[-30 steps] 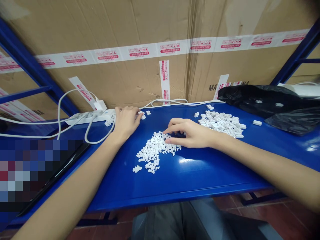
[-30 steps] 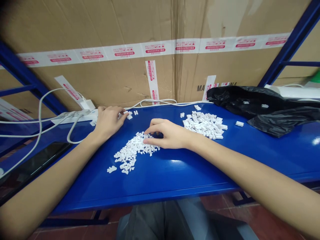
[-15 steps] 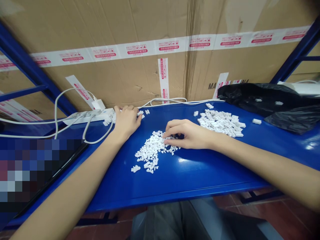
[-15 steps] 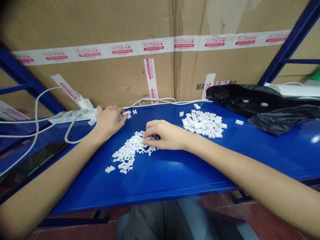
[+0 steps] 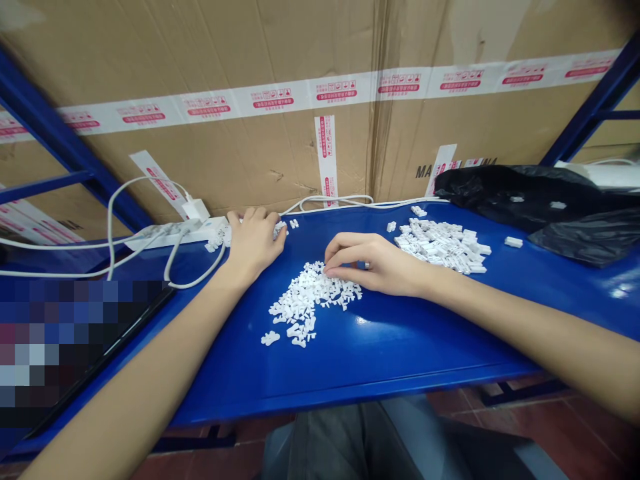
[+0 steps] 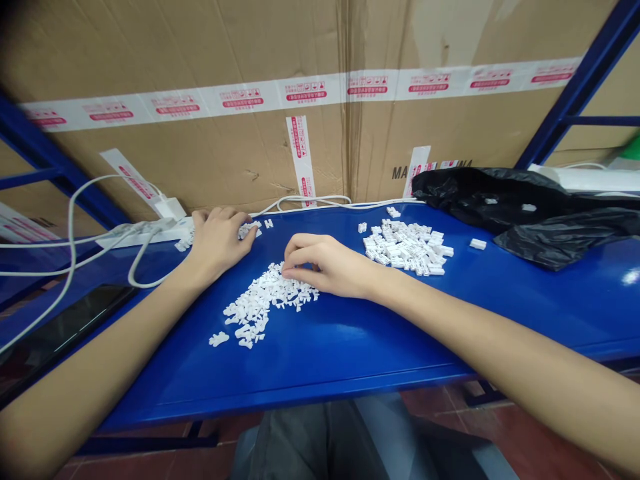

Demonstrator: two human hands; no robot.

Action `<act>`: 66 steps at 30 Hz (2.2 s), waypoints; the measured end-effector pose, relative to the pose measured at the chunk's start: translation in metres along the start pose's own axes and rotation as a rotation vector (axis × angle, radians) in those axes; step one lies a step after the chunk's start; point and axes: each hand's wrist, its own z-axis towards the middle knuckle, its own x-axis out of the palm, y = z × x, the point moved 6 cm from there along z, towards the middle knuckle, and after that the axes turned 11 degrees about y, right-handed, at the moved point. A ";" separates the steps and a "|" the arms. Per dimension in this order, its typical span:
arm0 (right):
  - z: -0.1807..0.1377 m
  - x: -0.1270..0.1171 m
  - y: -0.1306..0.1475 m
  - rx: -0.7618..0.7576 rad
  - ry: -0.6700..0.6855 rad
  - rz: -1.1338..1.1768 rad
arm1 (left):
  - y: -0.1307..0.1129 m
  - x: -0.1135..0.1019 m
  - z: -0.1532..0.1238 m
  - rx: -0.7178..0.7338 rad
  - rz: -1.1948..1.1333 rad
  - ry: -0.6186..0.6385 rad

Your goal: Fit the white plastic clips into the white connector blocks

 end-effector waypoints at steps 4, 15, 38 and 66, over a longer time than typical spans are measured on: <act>-0.001 -0.005 -0.003 0.075 -0.088 0.044 | -0.013 -0.007 -0.002 0.043 -0.088 -0.022; -0.005 -0.002 -0.012 0.216 -0.099 0.306 | -0.026 -0.013 -0.006 0.087 -0.186 -0.040; -0.012 -0.031 -0.031 0.394 -0.240 0.289 | -0.023 -0.012 -0.005 0.071 -0.222 -0.039; -0.032 -0.052 -0.036 0.624 0.220 -0.025 | -0.016 -0.011 -0.005 0.038 -0.237 -0.026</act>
